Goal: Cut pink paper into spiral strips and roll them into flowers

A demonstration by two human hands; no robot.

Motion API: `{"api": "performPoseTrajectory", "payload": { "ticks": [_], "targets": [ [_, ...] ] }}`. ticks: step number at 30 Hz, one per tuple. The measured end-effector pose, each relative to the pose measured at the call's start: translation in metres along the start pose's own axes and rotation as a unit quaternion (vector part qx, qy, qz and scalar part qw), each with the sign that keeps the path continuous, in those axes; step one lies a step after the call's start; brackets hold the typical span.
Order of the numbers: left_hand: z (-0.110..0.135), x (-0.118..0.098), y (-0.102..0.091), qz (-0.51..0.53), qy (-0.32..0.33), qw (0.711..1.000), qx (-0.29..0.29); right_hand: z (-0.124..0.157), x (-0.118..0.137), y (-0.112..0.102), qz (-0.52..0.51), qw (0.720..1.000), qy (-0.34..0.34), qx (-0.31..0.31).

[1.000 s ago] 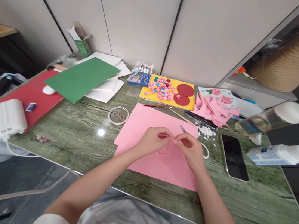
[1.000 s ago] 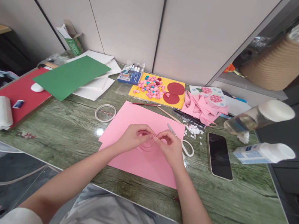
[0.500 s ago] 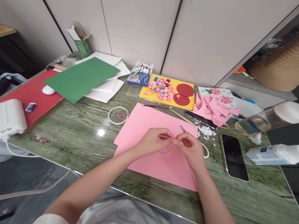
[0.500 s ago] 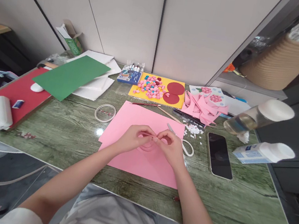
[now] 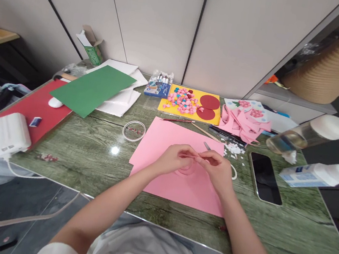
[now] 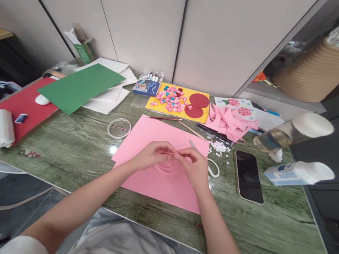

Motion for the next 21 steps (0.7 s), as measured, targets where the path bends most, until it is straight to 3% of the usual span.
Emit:
{"api": "performPoseTrajectory", "payload": {
  "ticks": [4, 9, 16, 21],
  "targets": [
    [-0.001, 0.006, 0.001, 0.02, -0.009, 1.0, -0.008, 0.001, 0.002, -0.004, 0.021, 0.998, -0.02, -0.048],
    [0.003, 0.009, -0.002, -0.054, -0.012, 0.998, -0.037, 0.002, 0.005, -0.009, 0.037, 0.996, -0.025, -0.08],
    [0.002, -0.002, -0.003, -0.044, 0.026, 0.998, -0.048, 0.001, 0.006, -0.008, 0.047, 0.998, -0.009, -0.049],
    [0.002, -0.006, 0.002, -0.058, 0.049, 0.997, -0.021, 0.001, 0.007, -0.004, 0.056, 0.998, 0.006, -0.024]
  ]
}}
Point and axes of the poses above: each hand's wrist, its own z-axis away from the middle knuckle, its own y-axis out of the palm, x = y × z, the point moved 6 cm from there along -z, towards the middle knuckle, and after that the axes turned 3 degrees about y, right-handed, at the moved point
